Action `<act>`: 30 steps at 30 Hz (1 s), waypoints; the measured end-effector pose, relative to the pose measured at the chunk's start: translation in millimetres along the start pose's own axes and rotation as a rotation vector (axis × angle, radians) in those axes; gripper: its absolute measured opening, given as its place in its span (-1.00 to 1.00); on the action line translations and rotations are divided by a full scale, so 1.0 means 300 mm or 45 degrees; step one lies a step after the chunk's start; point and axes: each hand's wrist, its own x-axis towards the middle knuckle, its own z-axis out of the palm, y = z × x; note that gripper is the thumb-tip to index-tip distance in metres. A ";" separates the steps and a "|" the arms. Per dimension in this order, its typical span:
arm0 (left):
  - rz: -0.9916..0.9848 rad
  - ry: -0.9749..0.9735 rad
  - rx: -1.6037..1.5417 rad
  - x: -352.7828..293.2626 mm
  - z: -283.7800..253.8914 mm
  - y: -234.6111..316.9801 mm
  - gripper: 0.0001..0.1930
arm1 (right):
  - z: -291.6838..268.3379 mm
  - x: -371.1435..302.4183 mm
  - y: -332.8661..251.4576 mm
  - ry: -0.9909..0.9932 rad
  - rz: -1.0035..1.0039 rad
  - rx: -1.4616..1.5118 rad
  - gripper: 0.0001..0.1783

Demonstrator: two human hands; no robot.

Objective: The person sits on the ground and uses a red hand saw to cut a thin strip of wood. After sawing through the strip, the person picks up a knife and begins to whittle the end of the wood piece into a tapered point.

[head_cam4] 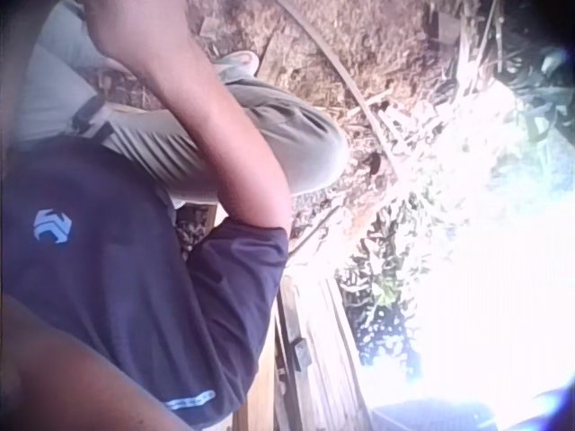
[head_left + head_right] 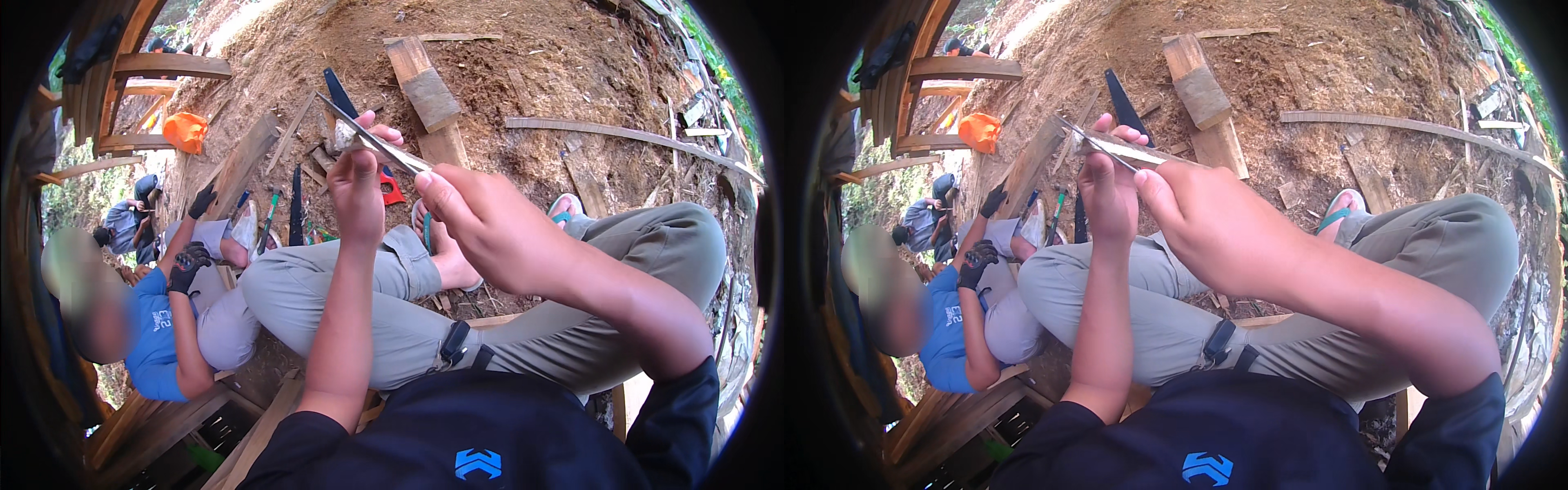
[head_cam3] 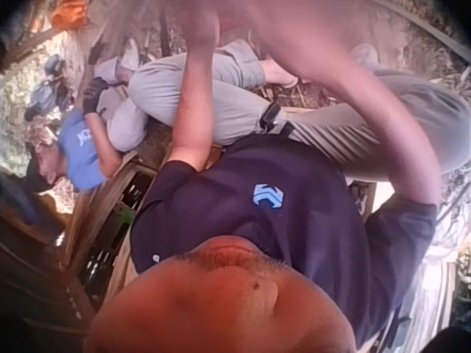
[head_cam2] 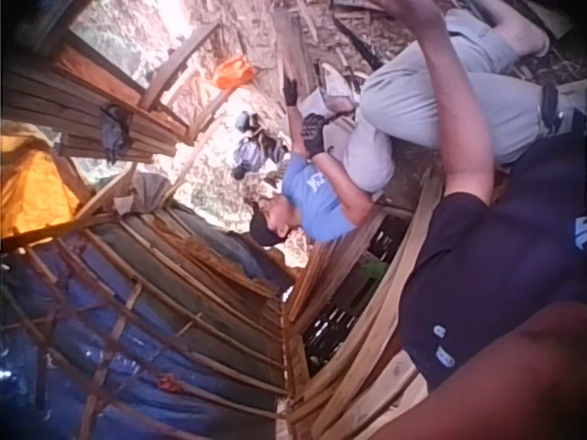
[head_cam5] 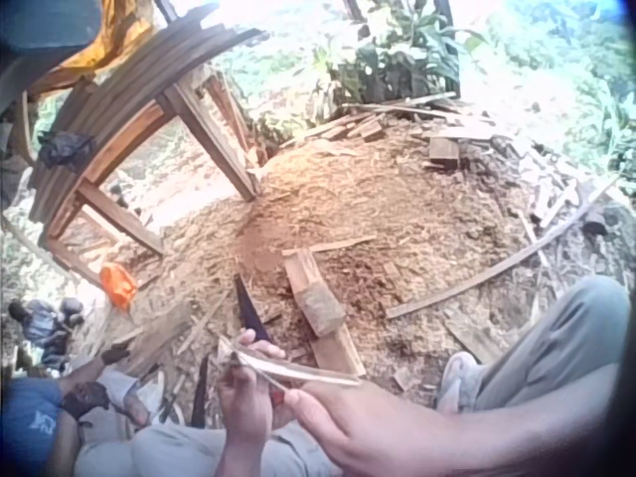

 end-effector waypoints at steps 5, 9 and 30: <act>0.016 0.025 0.045 0.013 0.010 0.010 -0.30 | -0.030 0.008 -0.025 -0.062 0.134 0.084 -0.44; 0.047 0.016 0.085 0.014 0.005 0.007 -0.31 | -0.020 0.008 -0.006 0.008 0.028 -0.005 -0.44; -0.002 0.421 0.274 0.047 -0.038 0.026 -0.76 | -0.019 0.037 0.195 0.150 0.331 -0.218 -0.65</act>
